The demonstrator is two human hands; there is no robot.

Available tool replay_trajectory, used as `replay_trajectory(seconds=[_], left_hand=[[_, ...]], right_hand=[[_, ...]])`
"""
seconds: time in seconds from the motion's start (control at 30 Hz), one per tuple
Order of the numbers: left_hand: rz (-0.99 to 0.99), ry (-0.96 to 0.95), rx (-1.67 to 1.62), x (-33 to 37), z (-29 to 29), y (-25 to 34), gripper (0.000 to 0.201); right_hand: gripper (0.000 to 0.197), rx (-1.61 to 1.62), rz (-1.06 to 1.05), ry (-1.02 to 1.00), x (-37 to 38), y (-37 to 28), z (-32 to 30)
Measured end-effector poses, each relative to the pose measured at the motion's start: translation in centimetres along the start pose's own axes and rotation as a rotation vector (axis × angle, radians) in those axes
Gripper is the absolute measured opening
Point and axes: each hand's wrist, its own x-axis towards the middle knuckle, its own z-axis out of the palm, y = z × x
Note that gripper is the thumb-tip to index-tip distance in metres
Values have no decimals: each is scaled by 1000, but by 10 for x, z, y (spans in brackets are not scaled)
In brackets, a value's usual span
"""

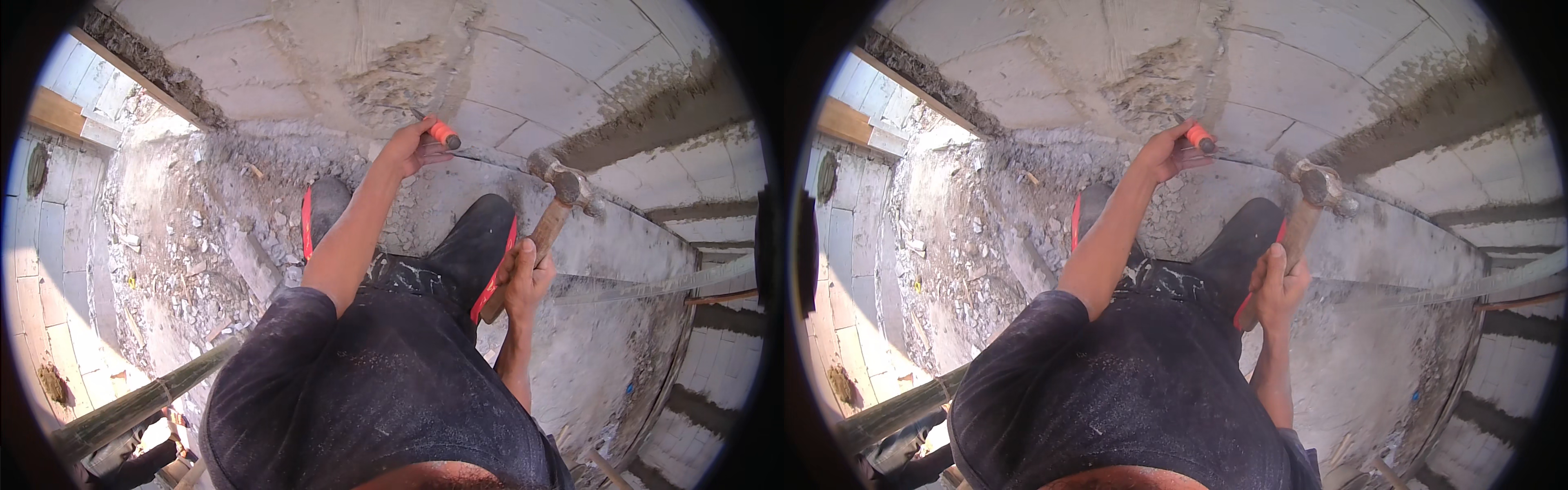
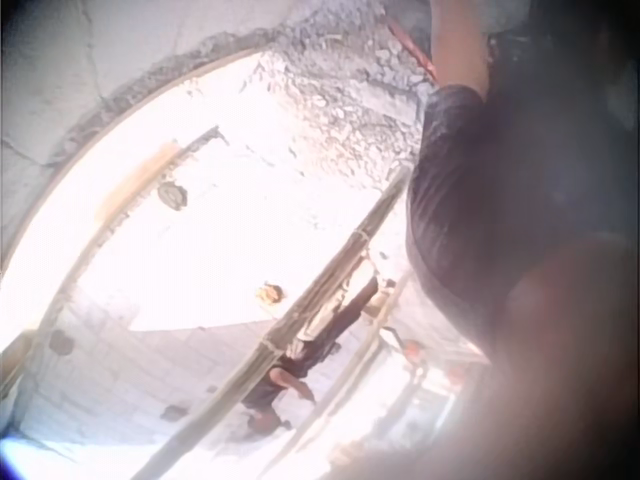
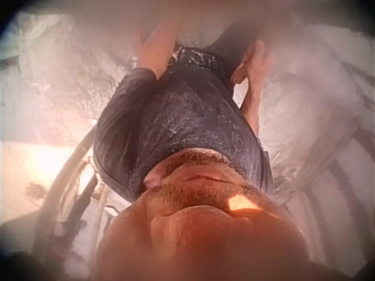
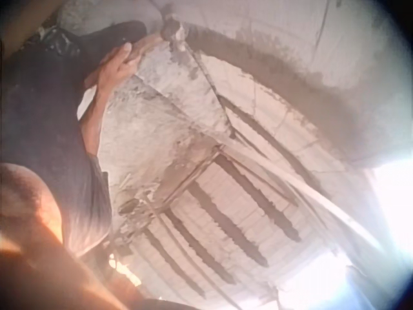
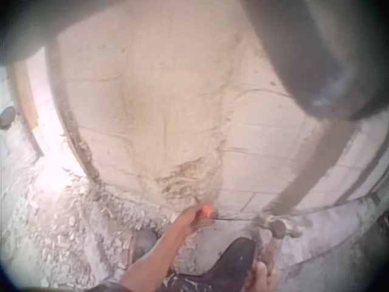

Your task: The person uses a hammer and a chisel to remove material from a concrete wall while kneeling on the floor.

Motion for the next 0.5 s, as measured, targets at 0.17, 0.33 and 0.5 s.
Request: replay_trajectory(seconds=[0.17,0.33,0.5], left_hand=[[-34,5,-15,-8,-19,-20,29],[6,-91,-181,-1,-22,-20,30],[11,-194,-362,8,-26,-18,30]], right_hand=[[27,-57,-48,-26,2,-1,9],[28,-109,-11,-93,1,-3,15],[29,-124,-26,-133,2,-4,20]])
